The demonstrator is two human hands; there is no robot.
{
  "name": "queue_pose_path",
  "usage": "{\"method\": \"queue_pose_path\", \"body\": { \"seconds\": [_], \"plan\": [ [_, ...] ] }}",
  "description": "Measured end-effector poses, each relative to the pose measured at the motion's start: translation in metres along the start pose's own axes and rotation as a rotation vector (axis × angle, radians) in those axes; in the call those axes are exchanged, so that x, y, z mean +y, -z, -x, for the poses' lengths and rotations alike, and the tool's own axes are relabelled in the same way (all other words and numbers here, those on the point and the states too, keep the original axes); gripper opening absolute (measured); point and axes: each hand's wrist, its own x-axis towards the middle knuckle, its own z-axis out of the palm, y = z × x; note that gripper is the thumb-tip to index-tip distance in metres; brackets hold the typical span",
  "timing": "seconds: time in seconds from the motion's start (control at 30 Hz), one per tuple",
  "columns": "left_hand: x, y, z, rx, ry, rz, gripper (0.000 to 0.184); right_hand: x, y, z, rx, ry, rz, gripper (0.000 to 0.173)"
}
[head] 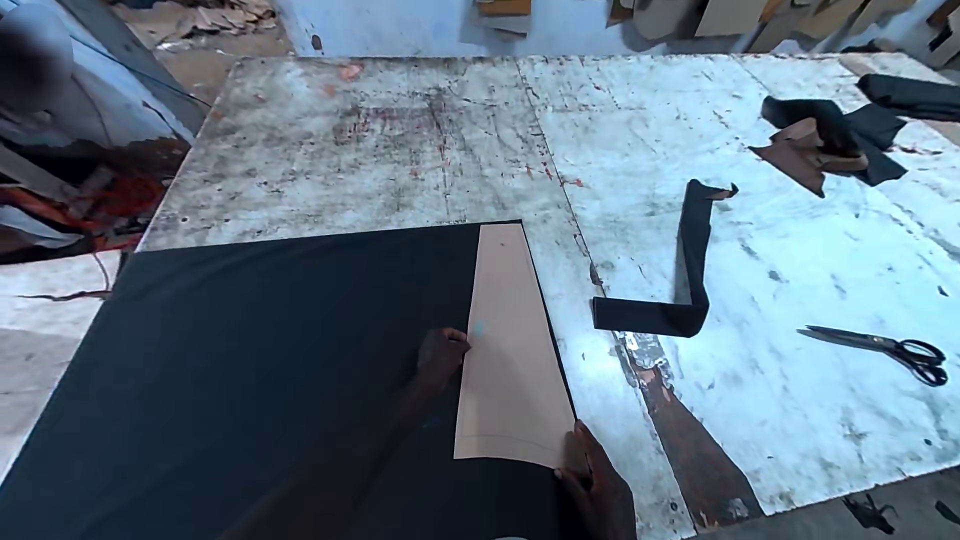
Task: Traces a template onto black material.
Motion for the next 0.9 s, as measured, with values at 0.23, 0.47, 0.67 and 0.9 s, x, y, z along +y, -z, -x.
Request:
{"method": "queue_pose_path", "body": {
  "seconds": [0.23, 0.47, 0.67, 0.9],
  "plan": [
    [0.002, 0.001, 0.001, 0.011, -0.009, -0.032, 0.021, 0.000, -0.001, -0.002, 0.012, 0.015, 0.000, 0.071],
    [0.000, 0.001, -0.002, 0.024, -0.011, -0.043, 0.019, 0.003, -0.006, 0.000, 0.063, 0.014, 0.024, 0.072],
    [-0.004, -0.001, -0.005, 0.028, -0.031, -0.044, 0.019, -0.006, -0.003, 0.000, 0.069, -0.101, 0.016, 0.077],
    [-0.001, -0.001, -0.002, 0.033, -0.039, -0.054, 0.020, 0.007, 0.011, 0.015, 0.125, -0.128, -0.043, 0.077]
  ]
}}
